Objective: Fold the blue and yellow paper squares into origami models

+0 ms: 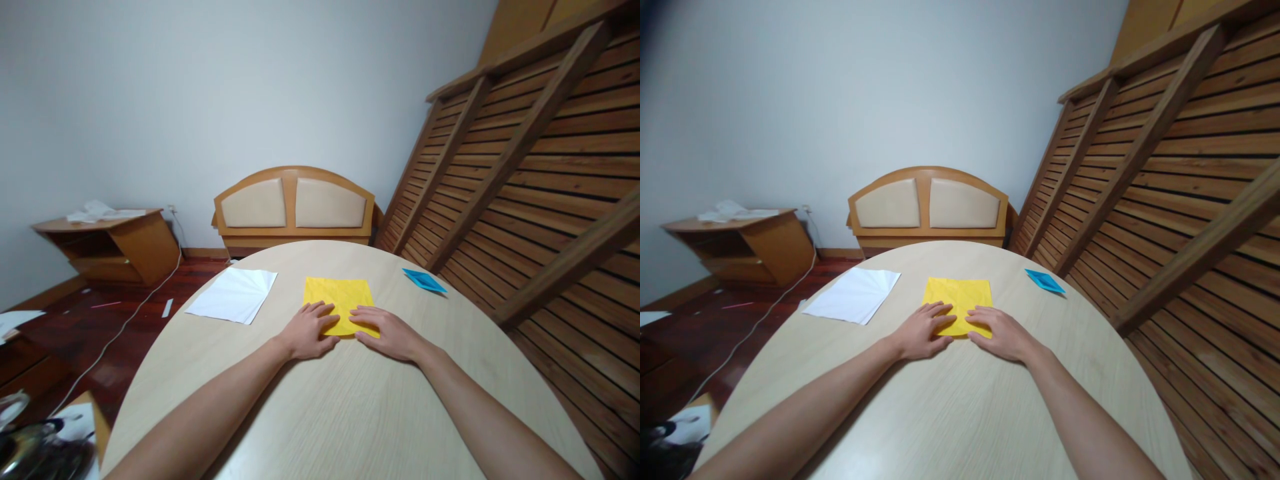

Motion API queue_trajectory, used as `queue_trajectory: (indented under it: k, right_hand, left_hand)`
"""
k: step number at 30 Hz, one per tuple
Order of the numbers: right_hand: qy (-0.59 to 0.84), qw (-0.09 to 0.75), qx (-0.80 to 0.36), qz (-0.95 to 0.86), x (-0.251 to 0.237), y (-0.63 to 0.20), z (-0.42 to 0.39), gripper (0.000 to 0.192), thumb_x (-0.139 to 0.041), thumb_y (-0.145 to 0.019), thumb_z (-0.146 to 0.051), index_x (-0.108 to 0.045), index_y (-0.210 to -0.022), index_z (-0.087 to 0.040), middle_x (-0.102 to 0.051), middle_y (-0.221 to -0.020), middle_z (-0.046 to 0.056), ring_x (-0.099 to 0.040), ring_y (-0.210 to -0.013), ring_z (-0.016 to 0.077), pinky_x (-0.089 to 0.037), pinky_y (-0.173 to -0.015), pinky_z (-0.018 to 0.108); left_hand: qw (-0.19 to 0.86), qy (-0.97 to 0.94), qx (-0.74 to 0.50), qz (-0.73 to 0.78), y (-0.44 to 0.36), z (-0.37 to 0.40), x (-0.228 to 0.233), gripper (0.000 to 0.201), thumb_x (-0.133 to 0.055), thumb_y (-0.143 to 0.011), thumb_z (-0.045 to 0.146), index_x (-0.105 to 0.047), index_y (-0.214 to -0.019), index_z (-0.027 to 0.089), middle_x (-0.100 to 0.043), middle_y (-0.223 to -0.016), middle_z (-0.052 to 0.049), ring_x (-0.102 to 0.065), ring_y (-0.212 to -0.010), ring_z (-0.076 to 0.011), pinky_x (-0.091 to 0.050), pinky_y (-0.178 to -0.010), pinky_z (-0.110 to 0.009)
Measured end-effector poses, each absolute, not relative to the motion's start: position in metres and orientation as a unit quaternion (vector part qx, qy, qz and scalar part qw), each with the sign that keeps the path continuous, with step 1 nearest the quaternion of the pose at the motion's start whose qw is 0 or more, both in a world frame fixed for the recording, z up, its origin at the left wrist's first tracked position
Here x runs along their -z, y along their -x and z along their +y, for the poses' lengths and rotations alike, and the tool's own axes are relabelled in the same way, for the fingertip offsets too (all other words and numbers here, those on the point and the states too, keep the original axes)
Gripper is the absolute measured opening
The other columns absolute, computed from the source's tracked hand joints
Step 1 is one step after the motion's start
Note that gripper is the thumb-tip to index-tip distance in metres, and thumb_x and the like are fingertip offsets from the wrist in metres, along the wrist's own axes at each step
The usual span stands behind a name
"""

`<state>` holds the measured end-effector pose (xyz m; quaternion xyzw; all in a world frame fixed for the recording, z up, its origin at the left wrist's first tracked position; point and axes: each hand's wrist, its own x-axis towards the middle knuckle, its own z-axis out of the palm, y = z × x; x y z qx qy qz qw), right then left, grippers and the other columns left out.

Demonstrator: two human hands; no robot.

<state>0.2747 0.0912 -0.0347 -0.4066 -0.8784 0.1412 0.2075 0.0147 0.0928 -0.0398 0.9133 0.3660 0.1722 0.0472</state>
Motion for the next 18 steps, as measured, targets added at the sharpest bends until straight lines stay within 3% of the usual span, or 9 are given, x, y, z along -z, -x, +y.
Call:
queue_trajectory:
  k: [3,7,11,14,18]
  right_hand:
    - [0.415,0.211,-0.138,-0.874,0.035,-0.279,0.093,0.042,-0.058,-0.091,-0.047,-0.068,-0.124,-0.024,-0.063,-0.135,0.008,-0.055,-0.128,0.0271,-0.039,-0.113,0.046]
    - [0.417,0.227,-0.158,-0.866,0.037,-0.289,0.097,0.044,-0.063,-0.087,-0.047,-0.068,-0.125,-0.024,-0.065,-0.133,0.008,-0.056,-0.127,0.0278,-0.040,-0.112,0.046]
    - [0.440,0.243,-0.168,-0.848,0.039,-0.299,0.099,0.048,-0.066,-0.085,-0.044,-0.065,-0.127,-0.022,-0.065,-0.132,0.009,-0.059,-0.123,0.0284,-0.043,-0.109,0.046]
    - [0.458,0.264,-0.165,-0.833,0.040,-0.303,0.102,0.037,-0.062,-0.087,-0.037,-0.069,-0.120,-0.022,-0.069,-0.126,0.008,-0.063,-0.116,0.0273,-0.046,-0.105,0.044]
    - [0.465,0.284,-0.193,-0.816,0.041,-0.304,0.106,0.026,-0.050,-0.095,-0.035,-0.071,-0.106,-0.023,-0.074,-0.110,0.007,-0.069,-0.100,0.0257,-0.052,-0.089,0.039]
  left_hand:
    - [0.040,-0.916,-0.197,0.348,-0.016,0.094,0.040,0.037,-0.059,-0.085,0.028,-0.067,-0.120,0.018,-0.058,-0.137,-0.012,-0.053,-0.126,-0.0290,-0.040,-0.109,-0.044]
    - [0.072,-0.908,-0.221,0.350,-0.016,0.096,0.039,0.027,-0.051,-0.089,0.021,-0.071,-0.106,0.019,-0.068,-0.122,-0.008,-0.061,-0.116,-0.0227,-0.045,-0.103,-0.035]
    - [0.090,-0.889,-0.216,0.393,-0.015,0.096,0.034,0.025,-0.046,-0.093,0.024,-0.070,-0.094,0.019,-0.074,-0.100,-0.006,-0.068,-0.092,-0.0189,-0.051,-0.084,-0.028]
    - [0.077,-0.875,-0.201,0.434,-0.014,0.097,0.032,0.028,-0.045,-0.095,0.030,-0.068,-0.083,0.019,-0.072,-0.079,-0.005,-0.067,-0.072,-0.0177,-0.048,-0.069,-0.026]
    - [0.076,-0.867,-0.211,0.445,-0.012,0.098,0.031,0.026,-0.048,-0.094,0.034,-0.069,-0.087,0.019,-0.073,-0.079,-0.004,-0.067,-0.071,-0.0182,-0.045,-0.065,-0.026]
